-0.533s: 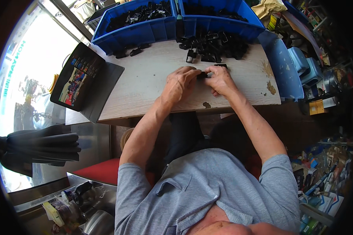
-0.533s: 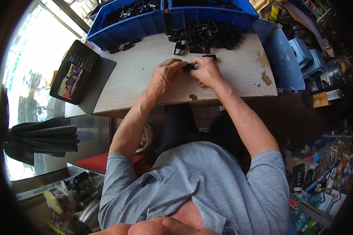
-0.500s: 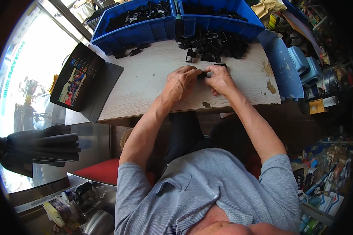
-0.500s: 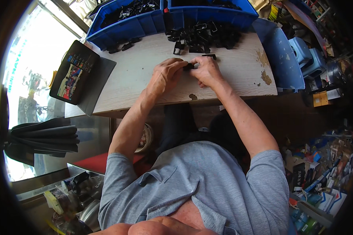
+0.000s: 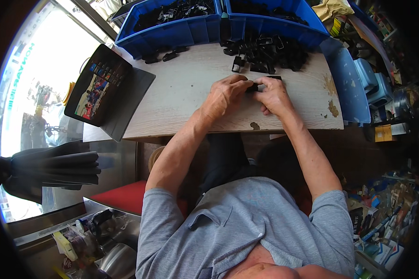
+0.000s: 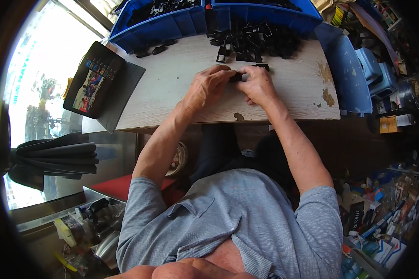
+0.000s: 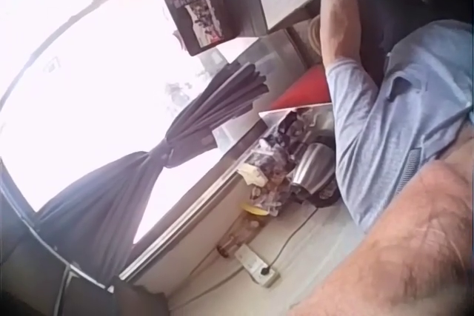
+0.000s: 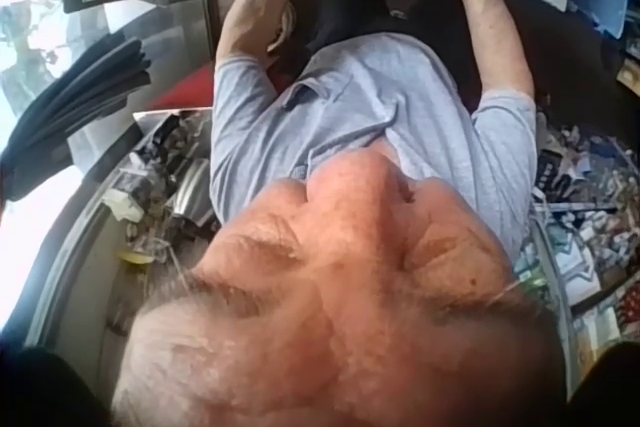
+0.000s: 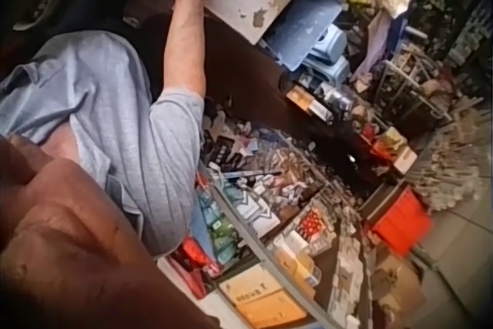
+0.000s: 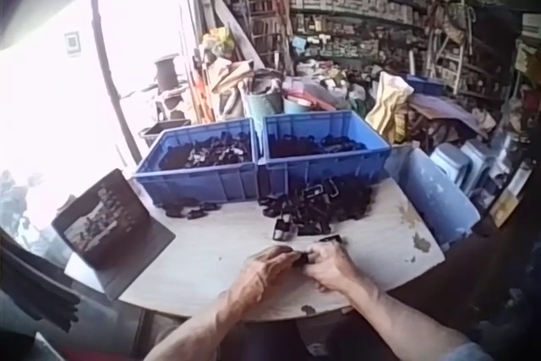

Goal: Assembling small black plastic components by hand at a workbench.

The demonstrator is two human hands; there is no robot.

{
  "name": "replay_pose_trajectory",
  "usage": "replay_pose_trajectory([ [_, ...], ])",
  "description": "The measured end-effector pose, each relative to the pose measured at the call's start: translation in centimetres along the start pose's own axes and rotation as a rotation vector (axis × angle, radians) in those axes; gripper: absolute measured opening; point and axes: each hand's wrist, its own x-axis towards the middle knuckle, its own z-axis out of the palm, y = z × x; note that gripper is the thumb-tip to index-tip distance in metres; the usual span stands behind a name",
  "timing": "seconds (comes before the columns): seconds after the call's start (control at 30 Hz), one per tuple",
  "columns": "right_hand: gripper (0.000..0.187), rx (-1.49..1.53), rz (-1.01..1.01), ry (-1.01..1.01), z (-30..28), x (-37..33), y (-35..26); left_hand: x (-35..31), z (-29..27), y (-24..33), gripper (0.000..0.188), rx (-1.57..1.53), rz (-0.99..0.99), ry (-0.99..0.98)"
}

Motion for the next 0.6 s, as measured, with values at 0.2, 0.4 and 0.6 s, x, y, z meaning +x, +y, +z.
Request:
replay_pose_trajectory([
  [0.2,0.037,-0.007,0.001,0.009,0.13,-0.13,-0.19,-0.24,0.13,0.41,0.036,0.102,0.066,0.003],
  [0.4,0.036,0.015,0.012,0.014,0.07,-0.05,-0.16,-0.33,0.2,0.58,0.044,0.178,0.069,-0.011],
  [0.6,0.034,0.009,0.029,0.004,0.04,-0.11,-0.48,-0.22,-0.12,0.64,0.048,0.193,0.071,-0.079],
])
